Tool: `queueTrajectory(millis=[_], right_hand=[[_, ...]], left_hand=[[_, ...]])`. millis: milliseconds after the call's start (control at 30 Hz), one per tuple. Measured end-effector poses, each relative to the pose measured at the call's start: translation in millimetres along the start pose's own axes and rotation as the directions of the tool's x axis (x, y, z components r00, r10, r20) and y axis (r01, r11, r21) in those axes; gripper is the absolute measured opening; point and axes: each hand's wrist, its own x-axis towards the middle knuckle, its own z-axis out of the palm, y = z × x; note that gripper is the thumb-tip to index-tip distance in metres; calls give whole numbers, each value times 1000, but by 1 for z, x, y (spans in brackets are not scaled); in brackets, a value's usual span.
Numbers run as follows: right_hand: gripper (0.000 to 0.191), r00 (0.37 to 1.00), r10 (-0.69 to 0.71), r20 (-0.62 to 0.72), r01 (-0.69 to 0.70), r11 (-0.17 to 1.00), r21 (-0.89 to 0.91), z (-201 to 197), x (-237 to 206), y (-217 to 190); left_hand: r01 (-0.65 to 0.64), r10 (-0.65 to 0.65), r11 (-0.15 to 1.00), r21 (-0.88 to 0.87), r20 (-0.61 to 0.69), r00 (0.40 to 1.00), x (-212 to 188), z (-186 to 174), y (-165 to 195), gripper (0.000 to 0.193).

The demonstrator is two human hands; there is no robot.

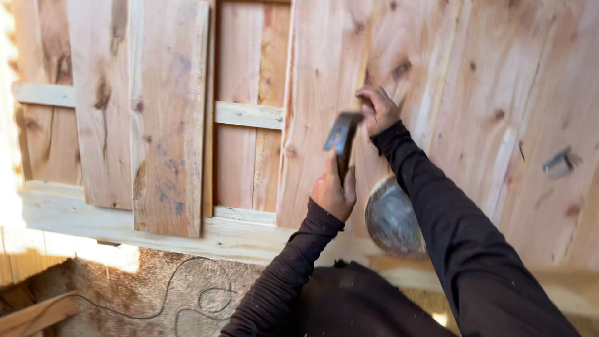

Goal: The person hammers nails into wooden planks to secure them to a frame. They then use a putty knife to apply a gray sealant into the gaps between the planks, smoothing it along the seams.

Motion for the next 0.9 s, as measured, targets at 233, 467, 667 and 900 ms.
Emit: queueTrajectory(millis=[233,467,667,900], right_hand=[[41,993,98,67,-108,979,173,-22,14,-26],[16,888,62,-455,-284,853,-439,-204,-115,40],[22,871,338,-356,-489,539,-686,-261,-181,89],[17,885,282,-370,-376,902,-213,-193,-172,45]], left_hand=[[204,-323,909,363,306,895,-1,-9,-23,46],[239,-357,884,403,248,901,-105,-66,-54,47],[250,-376,884,394,284,882,-181,-103,-75,40],[482,-499,866,130,225,837,-220,-149,-68,24]])
